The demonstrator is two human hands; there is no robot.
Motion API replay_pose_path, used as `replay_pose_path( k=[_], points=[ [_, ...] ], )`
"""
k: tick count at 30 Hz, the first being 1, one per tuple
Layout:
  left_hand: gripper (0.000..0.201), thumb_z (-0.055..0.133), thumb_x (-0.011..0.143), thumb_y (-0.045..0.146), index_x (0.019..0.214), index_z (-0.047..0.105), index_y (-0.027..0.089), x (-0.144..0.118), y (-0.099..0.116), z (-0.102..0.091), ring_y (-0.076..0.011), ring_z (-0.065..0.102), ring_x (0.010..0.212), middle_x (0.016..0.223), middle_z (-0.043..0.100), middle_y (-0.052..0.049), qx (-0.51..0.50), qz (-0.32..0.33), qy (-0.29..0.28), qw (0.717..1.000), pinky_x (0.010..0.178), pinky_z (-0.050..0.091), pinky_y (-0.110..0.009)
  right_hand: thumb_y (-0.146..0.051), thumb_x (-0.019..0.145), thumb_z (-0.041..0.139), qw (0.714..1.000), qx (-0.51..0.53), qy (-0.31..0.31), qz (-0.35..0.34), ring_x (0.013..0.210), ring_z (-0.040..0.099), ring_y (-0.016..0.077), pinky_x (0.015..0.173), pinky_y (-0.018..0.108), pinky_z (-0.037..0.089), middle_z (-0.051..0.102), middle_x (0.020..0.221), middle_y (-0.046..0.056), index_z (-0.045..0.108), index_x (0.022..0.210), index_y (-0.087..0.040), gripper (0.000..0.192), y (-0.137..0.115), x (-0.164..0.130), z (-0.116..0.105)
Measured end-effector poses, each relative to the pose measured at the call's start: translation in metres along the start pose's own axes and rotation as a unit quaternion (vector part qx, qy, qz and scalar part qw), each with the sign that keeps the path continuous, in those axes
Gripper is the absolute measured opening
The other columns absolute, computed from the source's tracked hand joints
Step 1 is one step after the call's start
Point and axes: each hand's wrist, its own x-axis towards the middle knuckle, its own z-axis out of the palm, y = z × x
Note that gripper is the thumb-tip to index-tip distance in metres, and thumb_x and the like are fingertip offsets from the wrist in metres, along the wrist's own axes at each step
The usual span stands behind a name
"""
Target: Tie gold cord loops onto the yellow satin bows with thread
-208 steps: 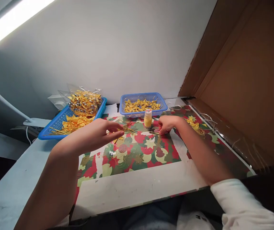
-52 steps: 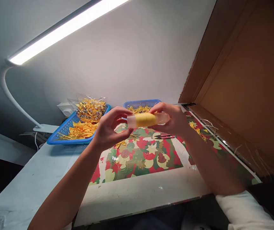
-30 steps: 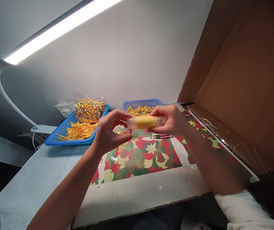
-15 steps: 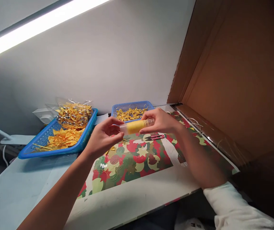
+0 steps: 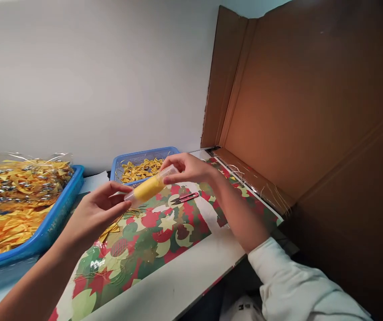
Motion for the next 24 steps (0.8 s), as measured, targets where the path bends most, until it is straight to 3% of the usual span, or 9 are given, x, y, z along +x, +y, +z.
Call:
replay_pose_path(
  k=[3,5,8,10,14,16,18,21,24],
  points=[
    [0.040,0.086,0.059,0.046,0.088,0.069,0.024,0.000,0.000,0.005,-0.0249,0.070,0.086,0.091,0.075,-0.004,0.002,0.001,-0.014,1.000,0.071,0.058,-0.032,-0.050,0.065,0.078,0.998,0.022,0.038,0.042,0.068,0.061,0.0117,0.055,0.021,0.046,0.068,0.080,0.003,0.063,0.087,-0.017,0.043,0.016,0.005,-0.017],
    [0.046,0.086,0.060,0.045,0.098,0.068,0.027,-0.002,0.000,0.008,-0.0265,0.068,0.100,0.108,0.073,-0.005,0.008,0.011,-0.010,1.000,0.081,0.060,-0.034,-0.053,0.063,0.077,0.987,-0.035,0.130,0.083,0.066,0.061,0.0116,0.053,0.021,0.046,0.069,0.078,0.003,0.065,0.084,-0.016,0.044,0.029,0.005,-0.033],
    [0.054,0.085,0.061,0.048,0.107,0.066,0.027,-0.003,-0.001,0.010,-0.0289,0.064,0.113,0.121,0.069,-0.008,0.024,0.027,0.022,0.999,0.089,0.059,-0.039,-0.051,0.067,0.074,0.947,-0.098,0.280,0.126,0.065,0.059,0.0111,0.055,0.021,0.045,0.068,0.077,0.003,0.065,0.082,-0.015,0.040,0.049,-0.007,-0.064],
    [0.054,0.084,0.062,0.049,0.107,0.066,0.025,-0.002,-0.002,0.008,-0.0309,0.064,0.114,0.119,0.070,-0.010,0.045,0.034,0.027,0.998,0.090,0.059,-0.041,-0.046,0.070,0.070,0.890,-0.145,0.404,0.155,0.068,0.059,0.0116,0.059,0.022,0.045,0.067,0.081,0.002,0.064,0.087,-0.015,0.037,0.063,-0.024,-0.086],
    [0.053,0.082,0.063,0.052,0.105,0.067,0.023,0.001,-0.004,0.004,-0.0318,0.067,0.108,0.117,0.071,-0.012,0.089,0.036,0.014,0.995,0.088,0.060,-0.043,-0.036,0.075,0.069,0.719,-0.239,0.605,0.244,0.085,0.063,0.0190,0.074,0.029,0.047,0.068,0.092,0.007,0.064,0.092,-0.012,0.030,0.090,-0.068,-0.119],
    [0.052,0.079,0.066,0.054,0.106,0.067,0.022,0.001,-0.005,0.003,-0.0315,0.068,0.107,0.117,0.071,-0.013,0.104,0.032,0.012,0.994,0.087,0.060,-0.042,-0.035,0.082,0.067,0.656,-0.261,0.645,0.291,0.090,0.064,0.0198,0.081,0.034,0.049,0.068,0.095,0.007,0.064,0.094,-0.012,0.027,0.101,-0.087,-0.129],
    [0.051,0.077,0.069,0.054,0.107,0.066,0.022,0.001,-0.006,0.004,-0.0310,0.068,0.107,0.118,0.070,-0.013,0.111,0.029,0.009,0.993,0.088,0.059,-0.042,-0.036,0.089,0.064,0.620,-0.273,0.657,0.331,0.093,0.064,0.0185,0.085,0.038,0.051,0.067,0.101,0.007,0.064,0.099,-0.012,0.026,0.111,-0.100,-0.136],
    [0.051,0.076,0.069,0.056,0.106,0.067,0.021,0.001,-0.006,0.006,-0.0305,0.068,0.106,0.116,0.071,-0.013,0.113,0.031,0.013,0.993,0.087,0.059,-0.040,-0.037,0.093,0.060,0.597,-0.283,0.654,0.368,0.099,0.064,0.0191,0.088,0.041,0.053,0.066,0.109,0.007,0.063,0.108,-0.013,0.028,0.123,-0.108,-0.144],
    [0.052,0.077,0.066,0.058,0.102,0.068,0.021,0.002,-0.004,0.006,-0.0301,0.069,0.102,0.110,0.073,-0.012,0.115,0.029,0.025,0.993,0.082,0.060,-0.037,-0.037,0.093,0.060,0.591,-0.289,0.648,0.383,0.100,0.064,0.0197,0.088,0.041,0.054,0.065,0.112,0.008,0.063,0.111,-0.013,0.029,0.131,-0.109,-0.150]
  ],
)
